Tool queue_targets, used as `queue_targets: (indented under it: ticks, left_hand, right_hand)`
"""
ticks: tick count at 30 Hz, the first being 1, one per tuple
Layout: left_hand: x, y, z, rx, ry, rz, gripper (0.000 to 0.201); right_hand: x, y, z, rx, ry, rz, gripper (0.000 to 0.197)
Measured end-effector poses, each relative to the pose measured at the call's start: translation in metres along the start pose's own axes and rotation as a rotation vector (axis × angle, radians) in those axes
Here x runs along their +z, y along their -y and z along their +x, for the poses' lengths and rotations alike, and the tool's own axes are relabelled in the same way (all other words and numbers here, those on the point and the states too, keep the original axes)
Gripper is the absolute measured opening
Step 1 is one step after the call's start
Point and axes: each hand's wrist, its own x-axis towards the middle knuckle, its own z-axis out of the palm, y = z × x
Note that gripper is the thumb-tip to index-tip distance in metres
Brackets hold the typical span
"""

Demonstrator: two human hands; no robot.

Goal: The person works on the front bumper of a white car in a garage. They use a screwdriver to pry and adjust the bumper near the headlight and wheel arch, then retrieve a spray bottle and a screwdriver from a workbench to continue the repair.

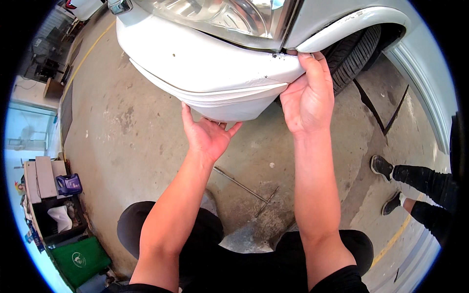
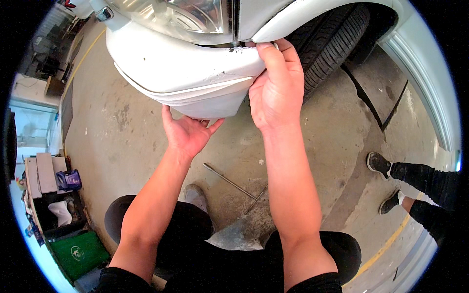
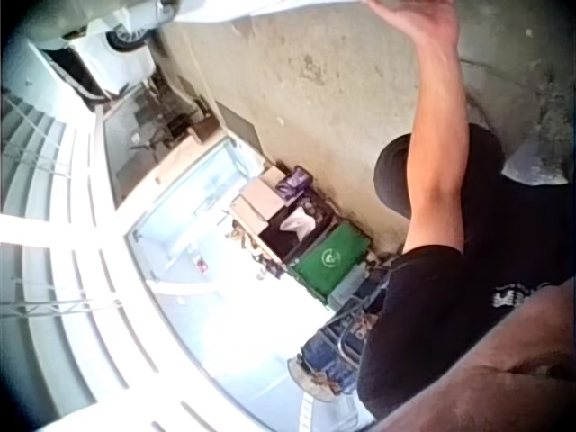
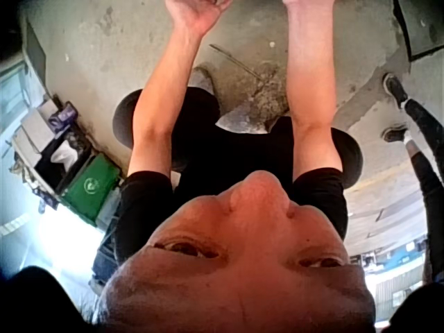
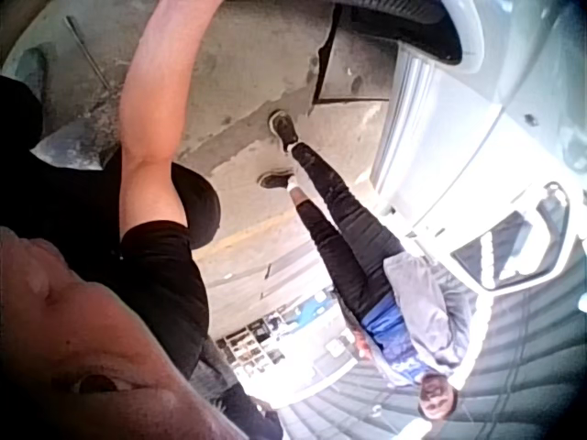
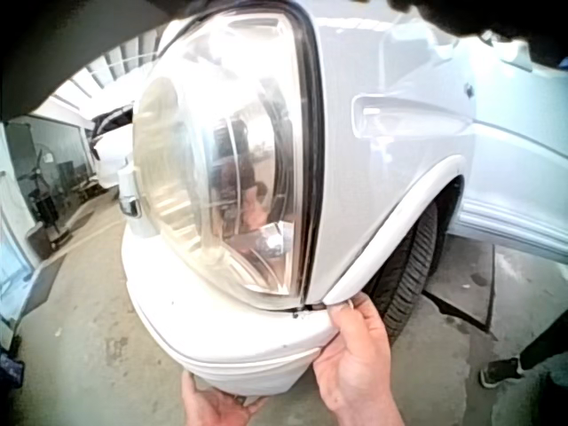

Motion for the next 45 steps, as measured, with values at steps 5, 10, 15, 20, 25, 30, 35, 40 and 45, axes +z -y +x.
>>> queue_targets:
  ticks: [5, 10, 15, 20, 25, 30, 35, 40, 45]
  left_hand:
    - [0.003, 0.000, -0.001, 0.005, -0.048, 0.009, 0.104]
    - [0.005, 0.002, -0.003, 0.012, -0.092, 0.001, 0.104]
    - [0.003, 0.003, -0.003, 0.039, -0.082, 0.061, 0.113]
    - [0.009, 0.004, -0.003, 0.040, -0.166, 0.032, 0.105]
    - [0.005, 0.005, 0.000, 0.036, -0.112, 0.012, 0.105]
    - [0.013, 0.005, -0.001, 0.033, -0.007, -0.003, 0.105]
    - [0.016, 0.006, 0.001, 0.028, 0.049, -0.003, 0.104]
    - [0.021, 0.008, 0.001, 0.017, 0.035, -0.033, 0.101]
    - [0.029, 0.011, 0.003, 0.024, 0.019, -0.040, 0.100]
  right_hand:
    - [-0.002, 0.002, -0.004, 0.055, 0.039, 0.122, 0.033]
    - [0.010, 0.000, -0.010, 0.050, -0.090, 0.069, 0.038]
    - [0.017, -0.001, -0.008, 0.051, -0.133, 0.144, 0.038]
    - [0.007, -0.002, -0.005, 0.075, -0.116, 0.142, 0.038]
    - [0.004, 0.000, -0.014, 0.024, -0.045, 0.172, 0.037]
    - [-0.002, -0.003, -0.018, -0.007, -0.013, 0.145, 0.041]
    - [0.007, -0.016, -0.027, -0.134, -0.035, 0.058, 0.035]
    - [0.004, -0.018, -0.024, -0.173, -0.001, -0.008, 0.034]
    - [-0.003, -0.022, -0.020, -0.182, -0.036, 0.004, 0.023]
